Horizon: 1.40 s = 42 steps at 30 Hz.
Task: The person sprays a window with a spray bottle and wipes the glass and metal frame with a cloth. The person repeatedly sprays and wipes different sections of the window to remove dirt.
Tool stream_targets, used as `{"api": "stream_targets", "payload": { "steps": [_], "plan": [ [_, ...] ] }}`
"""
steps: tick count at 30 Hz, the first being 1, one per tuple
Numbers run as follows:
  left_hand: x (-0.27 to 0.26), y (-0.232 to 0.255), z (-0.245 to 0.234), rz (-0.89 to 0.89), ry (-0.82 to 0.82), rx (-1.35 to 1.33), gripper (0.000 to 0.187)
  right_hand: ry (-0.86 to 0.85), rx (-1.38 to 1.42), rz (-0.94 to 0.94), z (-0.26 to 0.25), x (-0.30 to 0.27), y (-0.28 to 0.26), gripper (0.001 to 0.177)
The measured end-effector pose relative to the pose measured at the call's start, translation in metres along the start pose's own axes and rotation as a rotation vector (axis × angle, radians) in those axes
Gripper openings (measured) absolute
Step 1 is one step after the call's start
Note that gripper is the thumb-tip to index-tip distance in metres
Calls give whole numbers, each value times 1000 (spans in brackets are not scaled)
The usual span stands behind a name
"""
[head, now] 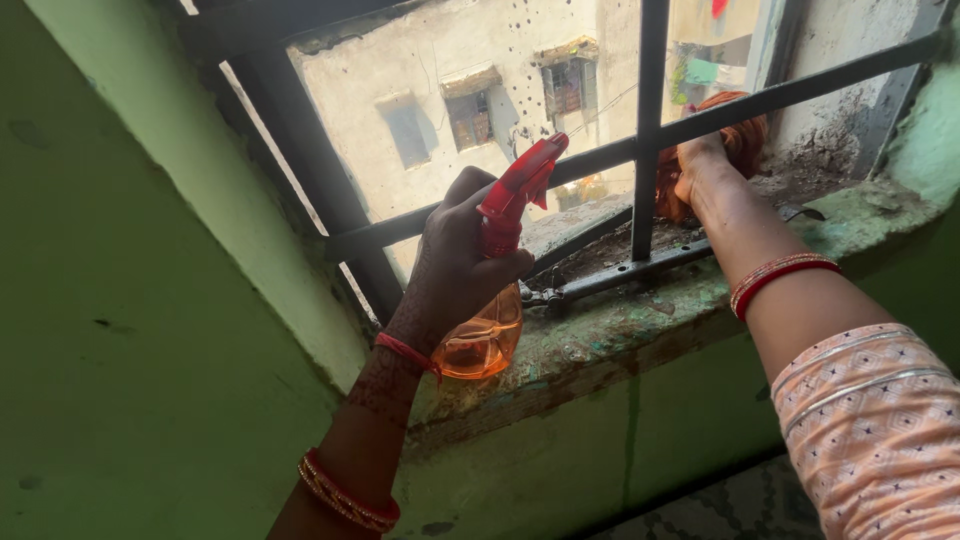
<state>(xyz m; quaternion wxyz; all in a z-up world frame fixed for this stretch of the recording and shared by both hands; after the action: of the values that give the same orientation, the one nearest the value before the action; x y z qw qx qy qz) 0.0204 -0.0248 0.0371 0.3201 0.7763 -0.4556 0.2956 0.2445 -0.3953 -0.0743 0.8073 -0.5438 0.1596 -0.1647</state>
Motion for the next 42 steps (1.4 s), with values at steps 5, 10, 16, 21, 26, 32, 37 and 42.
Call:
{"api": "stream_targets", "payload": {
  "steps": [5,10,16,21,26,32,37,42],
  "plan": [
    [0,-2,0,-74,-3,25,61,-65,-3,26,10,-19,7,56],
    [-3,0,-3,-50,41,59,58,-79,-27,42,10,-33,20,43],
    [-4,3,-4,-71,44,52,55,-53,-89,32,15,-56,42,30],
    [-2,7,-6,-91,22,56,60,-14,-340,53,3,-90,30,28],
    [-4,8,-7,-74,40,62,57,-148,-204,36,-16,-126,19,30],
    [-4,6,-4,-88,13,27,58,-109,28,-44,-45,-138,-1,36],
    [-3,6,-7,-92,20,65,58,-244,-80,-262,-59,-158,-21,37],
    [-7,9,-10,-115,8,81,54,-211,-350,-682,-73,-189,-28,31]
  ]
}}
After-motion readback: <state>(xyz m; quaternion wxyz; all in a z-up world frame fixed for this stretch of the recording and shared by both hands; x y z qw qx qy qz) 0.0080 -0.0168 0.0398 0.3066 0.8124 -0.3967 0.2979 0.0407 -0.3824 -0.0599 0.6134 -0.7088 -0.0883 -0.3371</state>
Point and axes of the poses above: each hand's wrist, its own x-axis towards the middle knuckle, its own z-axis out of the palm, y = z × x, the point moved 5 cm from there along x, towards the middle knuckle, and after that the axes turned 8 degrees about x, right-handed, at the moved point
